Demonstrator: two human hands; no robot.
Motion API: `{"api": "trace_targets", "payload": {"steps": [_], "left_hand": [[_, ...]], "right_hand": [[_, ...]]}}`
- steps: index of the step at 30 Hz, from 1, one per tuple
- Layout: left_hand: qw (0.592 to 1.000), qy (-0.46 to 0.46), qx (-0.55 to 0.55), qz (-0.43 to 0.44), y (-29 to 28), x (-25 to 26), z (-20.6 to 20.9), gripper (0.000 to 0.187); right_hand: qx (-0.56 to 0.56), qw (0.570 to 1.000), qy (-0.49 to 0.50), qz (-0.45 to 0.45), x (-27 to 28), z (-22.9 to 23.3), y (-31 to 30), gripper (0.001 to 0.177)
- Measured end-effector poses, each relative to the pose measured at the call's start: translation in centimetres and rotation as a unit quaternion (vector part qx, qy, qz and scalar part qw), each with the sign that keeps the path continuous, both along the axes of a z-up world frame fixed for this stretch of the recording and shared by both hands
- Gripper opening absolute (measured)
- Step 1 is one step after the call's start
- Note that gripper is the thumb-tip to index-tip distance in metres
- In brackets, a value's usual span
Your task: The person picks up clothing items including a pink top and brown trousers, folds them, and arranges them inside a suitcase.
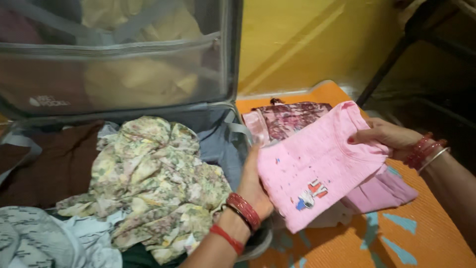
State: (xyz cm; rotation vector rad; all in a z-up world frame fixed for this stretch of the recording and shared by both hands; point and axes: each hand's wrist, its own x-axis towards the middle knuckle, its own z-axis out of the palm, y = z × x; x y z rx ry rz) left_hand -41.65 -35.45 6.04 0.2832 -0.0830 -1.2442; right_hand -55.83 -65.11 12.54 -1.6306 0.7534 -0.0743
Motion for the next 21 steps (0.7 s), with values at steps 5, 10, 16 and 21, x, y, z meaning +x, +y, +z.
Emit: {"api": "trace_targets", "payload": {"steps": [5,10,16,21], "left_hand": [[0.917,-0.093,0.348,0.17,-4.0,-7.8,-7.0,0.059],[0.814,-0.194,0.503,0.218,-5.3,-12.8,-10.8,0.06],[0.852,-0.071,0.489,0.173,-6.1,-12.4,-16.3,0.052],[0.871,-0.072,0.469,0.127,-5.5,-12.4,-20.0,0.044]], "right_hand": [[-0.16,0.977,0.137,0.031,0.9,-0.9,-2.6,0.042],[-0.388,0.904,0.026,0.177,7.0,-4.2,-2.5,0.049],[-0.472,0.849,-0.06,0.231,13.6,-10.7,1.1,0.052],[-0.479,0.865,-0.013,0.15,14.6,-13.8,3.4,0.049]]}}
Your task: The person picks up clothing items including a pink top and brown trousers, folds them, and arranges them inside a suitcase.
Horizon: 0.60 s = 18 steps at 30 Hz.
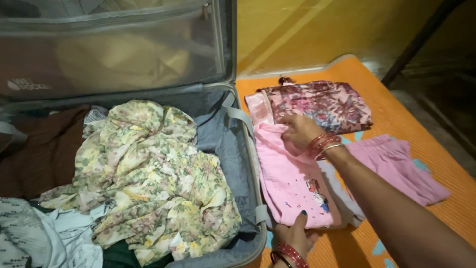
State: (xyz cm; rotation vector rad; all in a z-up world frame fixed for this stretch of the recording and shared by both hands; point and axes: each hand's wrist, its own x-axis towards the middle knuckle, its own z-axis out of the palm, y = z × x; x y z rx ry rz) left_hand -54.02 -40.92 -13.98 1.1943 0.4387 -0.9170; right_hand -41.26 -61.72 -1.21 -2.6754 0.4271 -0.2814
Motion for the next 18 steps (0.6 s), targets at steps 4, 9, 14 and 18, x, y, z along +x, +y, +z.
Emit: {"api": "trace_targets", "payload": {"steps": [4,9,14,18], "left_hand": [[0.978,0.08,-0.122,-0.148,0.8,-0.9,2.1,0.039],[0.798,-0.464,0.008,-0.385,2.6,-0.5,8.9,0.021],[0.596,-0.691,0.205,-0.355,0.3,3.8,14.4,0.062],[0.407,-0.759,0.316,-0.399,-2.9,8.4,14.6,0.088]], "right_hand": [[0.005,1.0,-0.024,-0.018,-0.7,0.9,0.2,0.047],[-0.116,0.984,-0.135,-0.001,-1.6,0.0,0.9,0.078],[-0.173,0.962,-0.212,-0.021,-4.7,-0.1,1.1,0.064],[-0.172,0.96,-0.221,-0.007,-6.7,-1.1,2.0,0.065]]}}
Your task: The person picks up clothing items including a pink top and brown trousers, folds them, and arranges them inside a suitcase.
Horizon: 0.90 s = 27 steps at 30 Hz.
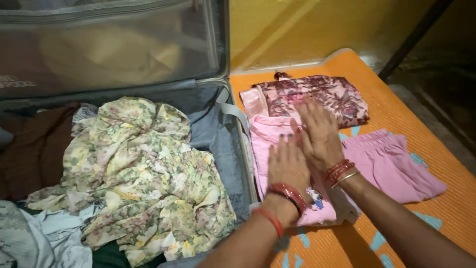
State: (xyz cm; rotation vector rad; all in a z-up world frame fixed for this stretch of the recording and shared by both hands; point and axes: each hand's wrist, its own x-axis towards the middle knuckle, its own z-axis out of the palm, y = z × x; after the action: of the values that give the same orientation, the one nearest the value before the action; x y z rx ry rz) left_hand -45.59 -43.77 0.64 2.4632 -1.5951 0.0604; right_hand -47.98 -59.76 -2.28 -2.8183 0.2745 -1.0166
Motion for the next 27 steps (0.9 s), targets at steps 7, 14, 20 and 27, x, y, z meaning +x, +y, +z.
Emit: {"api": "trace_targets", "payload": {"steps": [7,14,20,27], "left_hand": [[0.969,0.04,0.243,0.001,-0.1,4.1,-2.3,0.151],[0.968,0.071,0.241,0.025,-0.6,4.0,-3.7,0.172],[0.97,0.138,0.199,0.009,-0.6,4.3,-4.7,0.173],[0.967,0.166,0.195,0.008,-0.5,3.5,-4.0,0.135]], "right_hand": [[-0.03,0.985,0.166,-0.025,-1.4,-3.0,2.6,0.061],[0.212,0.959,0.101,-0.159,-1.0,-4.6,1.0,0.07],[0.326,0.903,0.14,-0.242,-1.5,-4.8,0.9,0.054],[0.212,0.934,0.169,-0.232,-0.8,-6.4,-0.3,0.043]]}}
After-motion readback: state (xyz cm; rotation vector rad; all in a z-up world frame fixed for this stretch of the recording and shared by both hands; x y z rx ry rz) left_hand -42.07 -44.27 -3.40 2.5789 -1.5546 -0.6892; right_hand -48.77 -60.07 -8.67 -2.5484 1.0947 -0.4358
